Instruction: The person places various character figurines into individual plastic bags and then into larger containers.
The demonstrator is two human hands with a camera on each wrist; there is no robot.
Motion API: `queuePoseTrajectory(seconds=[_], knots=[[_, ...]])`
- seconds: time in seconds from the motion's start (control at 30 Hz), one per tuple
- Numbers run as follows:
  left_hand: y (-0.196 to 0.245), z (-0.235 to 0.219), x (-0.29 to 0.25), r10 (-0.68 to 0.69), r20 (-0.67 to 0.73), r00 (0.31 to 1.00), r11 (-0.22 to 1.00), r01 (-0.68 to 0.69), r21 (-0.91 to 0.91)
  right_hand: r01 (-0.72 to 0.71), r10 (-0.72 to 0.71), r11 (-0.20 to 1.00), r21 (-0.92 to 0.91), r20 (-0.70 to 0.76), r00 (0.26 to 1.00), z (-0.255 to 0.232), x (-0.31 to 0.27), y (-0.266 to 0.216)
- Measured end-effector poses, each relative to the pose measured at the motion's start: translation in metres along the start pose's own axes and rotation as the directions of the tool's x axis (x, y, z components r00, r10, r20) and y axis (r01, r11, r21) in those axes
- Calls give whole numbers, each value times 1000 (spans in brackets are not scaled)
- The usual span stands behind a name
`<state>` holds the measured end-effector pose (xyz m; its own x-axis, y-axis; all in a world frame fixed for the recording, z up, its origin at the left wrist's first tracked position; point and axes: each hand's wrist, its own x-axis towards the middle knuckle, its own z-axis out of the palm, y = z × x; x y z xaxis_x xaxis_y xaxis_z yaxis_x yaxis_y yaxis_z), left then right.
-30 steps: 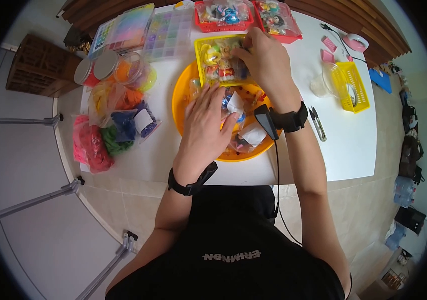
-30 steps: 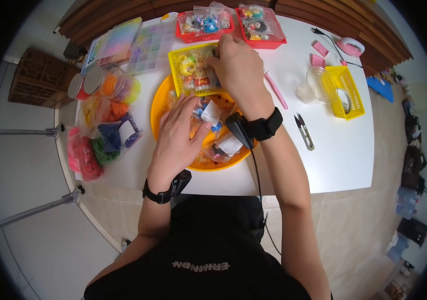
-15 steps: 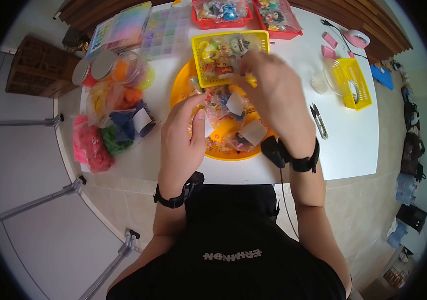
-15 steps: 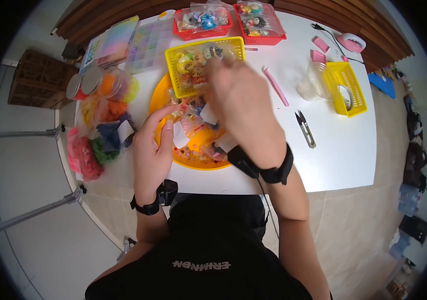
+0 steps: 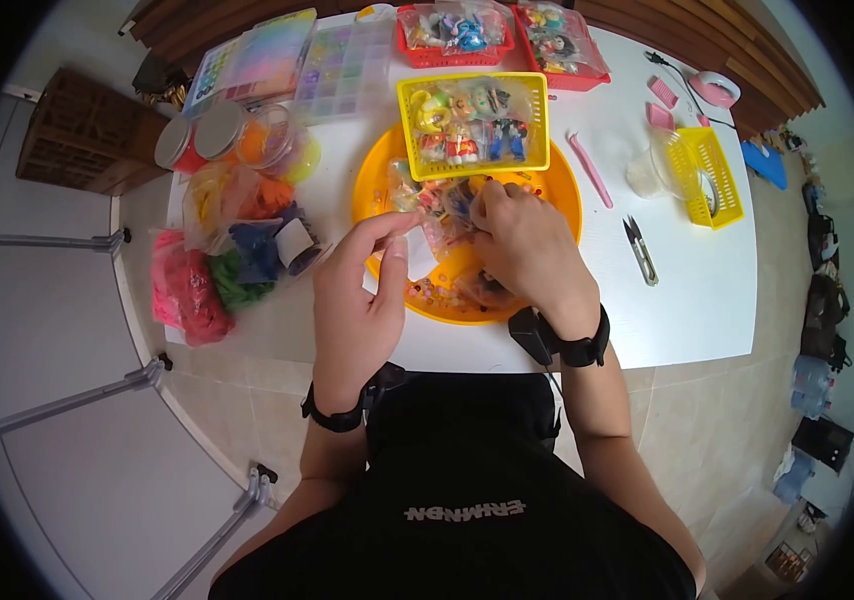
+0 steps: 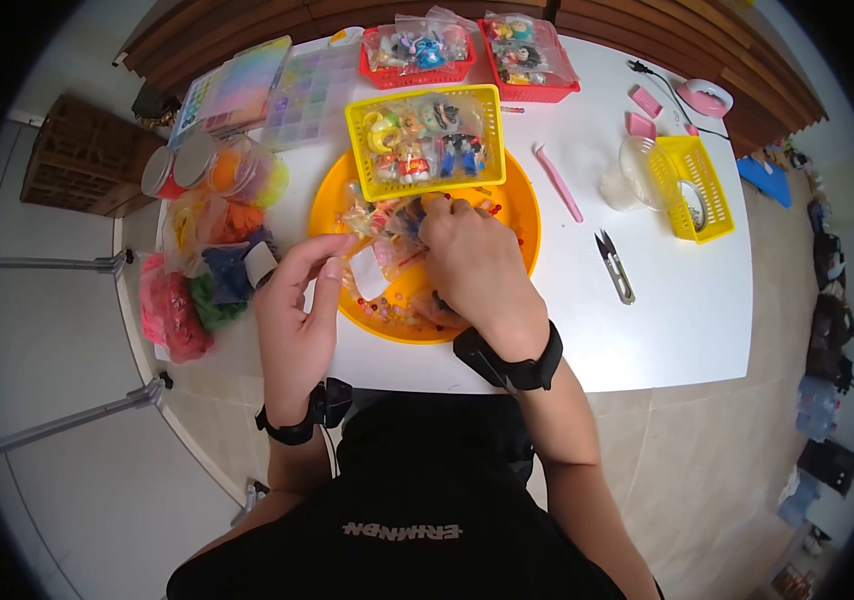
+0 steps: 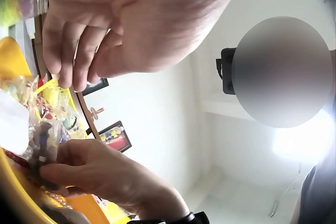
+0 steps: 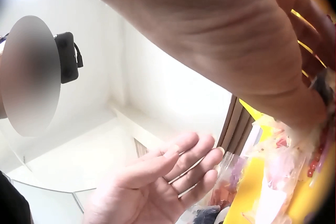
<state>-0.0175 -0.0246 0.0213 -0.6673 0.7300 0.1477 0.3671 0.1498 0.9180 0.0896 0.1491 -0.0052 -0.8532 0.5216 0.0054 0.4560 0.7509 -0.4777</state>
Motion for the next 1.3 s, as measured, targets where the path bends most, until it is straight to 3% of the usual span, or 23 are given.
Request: queuePoseTrajectory(seconds=[0.1, 0.2, 0.3, 0.4, 0.53, 0.6, 0.7, 0.8, 1.0, 1.13, 1.23, 1.3], knots=[[-10, 4, 0, 45, -29, 999, 999, -45, -26, -27, 25, 995, 95, 16, 1000, -11, -5, 0], [-15, 7, 1, 80, -30, 996, 996, -82, -47, 23, -9, 979, 205, -70, 997, -18, -12, 6], [-7, 15, 1, 90, -29, 995, 991, -93, -97, 30, -27, 918, 396, -11, 1000, -34, -21, 5], [4, 24, 3, 123, 8, 992, 985, -121, -124, -130, -15, 736, 665, 208, 978, -49, -31, 2], [-4, 18, 2, -11, 267, 964, 983, 60, -176, -114, -50, 552, 826, 169, 984, -47, -37, 1], [-9, 19, 1, -45, 283, 958, 961, 119, -250, -45, -43, 435, 899, 70, 997, -32, -38, 6], [-14, 21, -4, -128, 242, 962, 921, 206, -331, -78, 34, 302, 950, 71, 997, -28, -40, 5], [-20, 22, -5, -135, 191, 972, 907, 198, -371, -232, 120, 311, 922, 204, 972, -36, -45, -7], [-16, 23, -7, -175, 210, 962, 903, 241, -355, -164, 180, 480, 862, 86, 980, -20, -49, 6], [-25, 21, -7, -117, 259, 959, 942, 190, -278, -164, 209, 428, 889, 79, 975, -23, -47, 4], [-19, 19, -7, -148, 257, 955, 945, 213, -247, -194, 209, 343, 919, 126, 970, -26, -47, 4], [-23, 20, -8, -138, 225, 965, 927, 206, -313, -199, 203, 297, 934, 142, 969, -25, -47, 8]])
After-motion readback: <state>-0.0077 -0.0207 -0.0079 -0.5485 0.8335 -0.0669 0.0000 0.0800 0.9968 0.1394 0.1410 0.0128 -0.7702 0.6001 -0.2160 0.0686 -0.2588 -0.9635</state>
